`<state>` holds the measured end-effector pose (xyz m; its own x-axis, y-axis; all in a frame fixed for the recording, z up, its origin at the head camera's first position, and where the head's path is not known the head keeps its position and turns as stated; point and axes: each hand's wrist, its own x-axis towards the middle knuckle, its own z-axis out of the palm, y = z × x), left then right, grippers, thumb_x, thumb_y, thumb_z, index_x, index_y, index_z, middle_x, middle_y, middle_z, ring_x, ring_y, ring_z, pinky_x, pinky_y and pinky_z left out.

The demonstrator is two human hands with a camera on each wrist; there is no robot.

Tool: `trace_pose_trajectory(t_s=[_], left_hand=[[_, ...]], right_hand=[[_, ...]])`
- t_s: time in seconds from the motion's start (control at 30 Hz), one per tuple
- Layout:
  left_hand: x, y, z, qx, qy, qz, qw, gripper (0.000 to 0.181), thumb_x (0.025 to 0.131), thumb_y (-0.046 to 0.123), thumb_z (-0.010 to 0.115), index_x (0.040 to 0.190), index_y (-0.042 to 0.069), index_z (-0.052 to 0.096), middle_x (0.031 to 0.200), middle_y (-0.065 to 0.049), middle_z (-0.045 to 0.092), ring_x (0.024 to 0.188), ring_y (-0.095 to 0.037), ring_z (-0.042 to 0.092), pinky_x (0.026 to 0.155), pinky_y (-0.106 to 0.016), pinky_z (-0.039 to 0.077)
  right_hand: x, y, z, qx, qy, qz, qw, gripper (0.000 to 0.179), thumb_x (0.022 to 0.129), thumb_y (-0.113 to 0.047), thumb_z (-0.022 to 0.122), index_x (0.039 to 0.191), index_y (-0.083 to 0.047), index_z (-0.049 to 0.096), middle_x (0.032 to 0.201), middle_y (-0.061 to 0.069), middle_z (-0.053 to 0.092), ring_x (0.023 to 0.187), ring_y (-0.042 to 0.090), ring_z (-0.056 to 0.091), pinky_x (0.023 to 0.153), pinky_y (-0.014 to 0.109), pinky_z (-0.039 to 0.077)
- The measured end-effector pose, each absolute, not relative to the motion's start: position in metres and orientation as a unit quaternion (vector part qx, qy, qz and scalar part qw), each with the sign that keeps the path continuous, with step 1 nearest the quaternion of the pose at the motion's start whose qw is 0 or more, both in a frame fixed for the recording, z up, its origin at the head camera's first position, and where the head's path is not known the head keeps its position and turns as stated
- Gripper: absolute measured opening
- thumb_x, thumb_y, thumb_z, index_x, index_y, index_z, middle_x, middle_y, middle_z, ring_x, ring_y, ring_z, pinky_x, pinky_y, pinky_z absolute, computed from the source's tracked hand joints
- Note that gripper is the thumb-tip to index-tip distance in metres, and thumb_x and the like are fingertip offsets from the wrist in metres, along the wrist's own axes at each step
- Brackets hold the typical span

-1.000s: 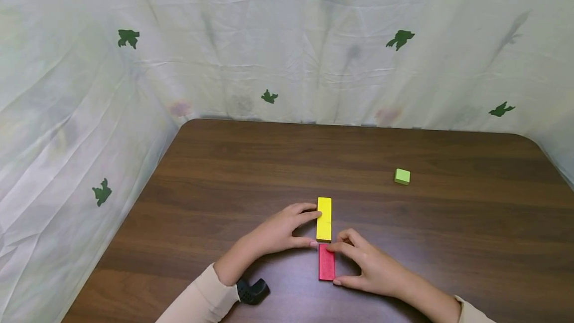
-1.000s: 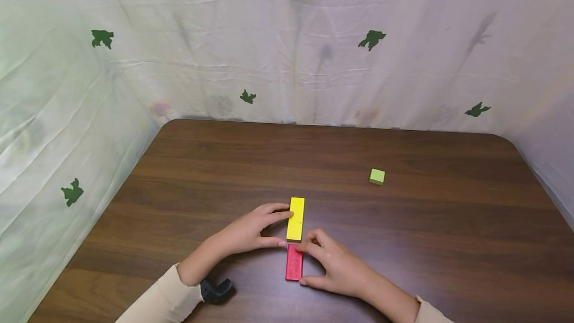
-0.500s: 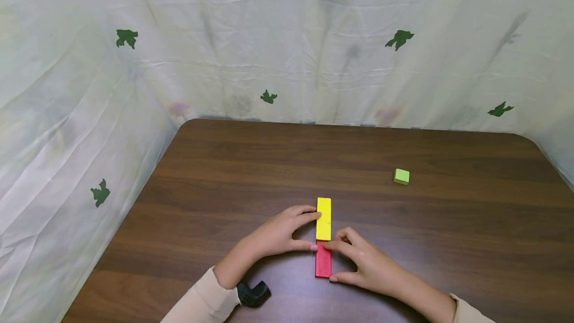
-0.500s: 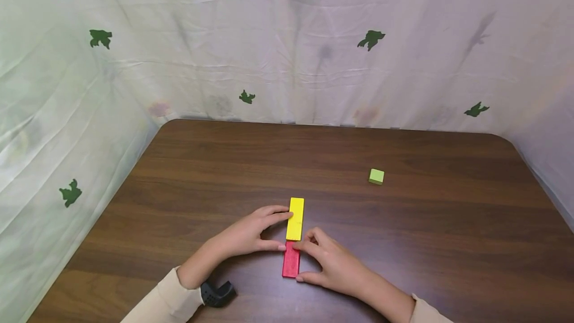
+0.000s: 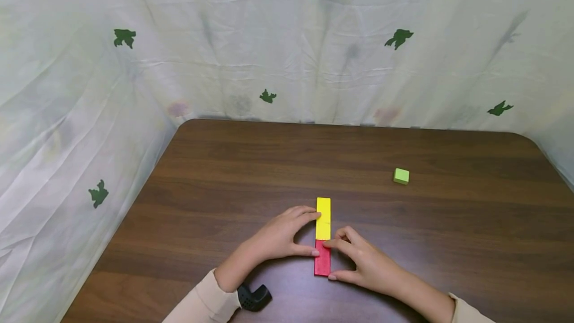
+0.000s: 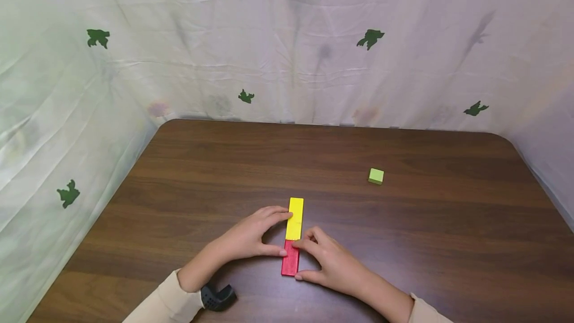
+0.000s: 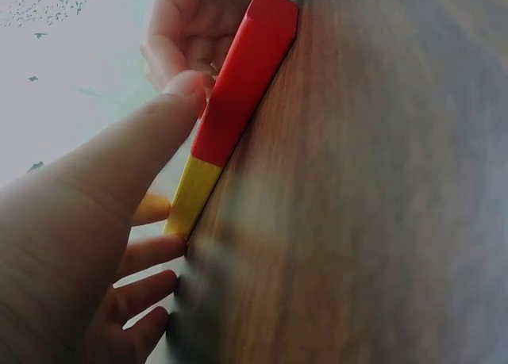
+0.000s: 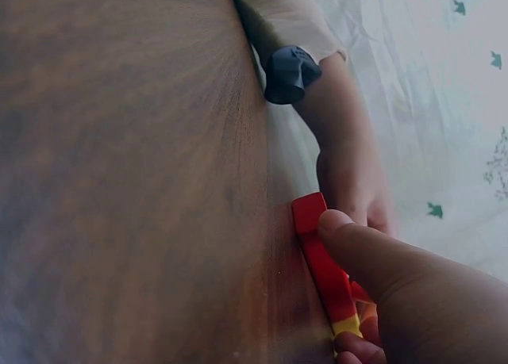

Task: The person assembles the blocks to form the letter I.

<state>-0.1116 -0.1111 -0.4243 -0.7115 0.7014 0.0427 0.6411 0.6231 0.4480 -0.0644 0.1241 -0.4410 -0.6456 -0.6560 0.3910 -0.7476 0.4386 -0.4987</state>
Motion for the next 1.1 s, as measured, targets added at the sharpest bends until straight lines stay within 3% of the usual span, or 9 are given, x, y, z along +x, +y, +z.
trace_pose_trajectory(t_s=[0.43,0.7,0.97,1.1], left_hand=[[-0.11,-0.109,-0.425,0.368,0.901,0.223,0.061,0.076,0.074,0.06,0.06,0.132,0.015,0.043,0.131,-0.001,0.042,0.121,-0.017,0.036,0.096,-0.038,0.035],[-0.109,-0.108,-0.425,0.364,0.903,0.219,0.056,0.077,0.074,0.061,0.059,0.132,0.014,0.043,0.131,-0.001,0.043,0.12,-0.017,0.037,0.096,-0.037,0.035],[-0.109,-0.108,-0.426,0.367,0.902,0.22,0.049,0.076,0.074,0.059,0.06,0.132,0.013,0.044,0.13,-0.001,0.043,0.121,-0.017,0.036,0.097,-0.035,0.034],[-0.108,-0.107,-0.426,0.366,0.903,0.218,0.056,0.077,0.074,0.061,0.059,0.133,0.013,0.043,0.131,-0.001,0.042,0.121,-0.017,0.036,0.098,-0.035,0.033]], right_hand=[[-0.068,0.129,-0.431,0.396,-0.84,0.367,0.052,0.05,0.076,-0.033,0.071,0.119,-0.013,0.054,0.111,-0.007,0.043,0.098,0.009,0.047,0.079,0.026,0.046],[-0.085,0.144,-0.414,0.365,-0.858,0.347,0.101,0.054,0.074,-0.026,0.075,0.12,-0.01,0.053,0.114,-0.004,0.045,0.1,0.012,0.047,0.08,0.029,0.046],[-0.112,0.169,-0.405,0.323,-0.874,0.325,0.16,0.062,0.068,-0.016,0.079,0.122,-0.005,0.051,0.119,0.003,0.047,0.108,0.018,0.046,0.092,0.02,0.034],[-0.123,0.183,-0.405,0.303,-0.878,0.319,0.19,0.065,0.067,-0.014,0.079,0.124,-0.002,0.048,0.122,0.008,0.048,0.112,0.022,0.045,0.094,0.021,0.033]])
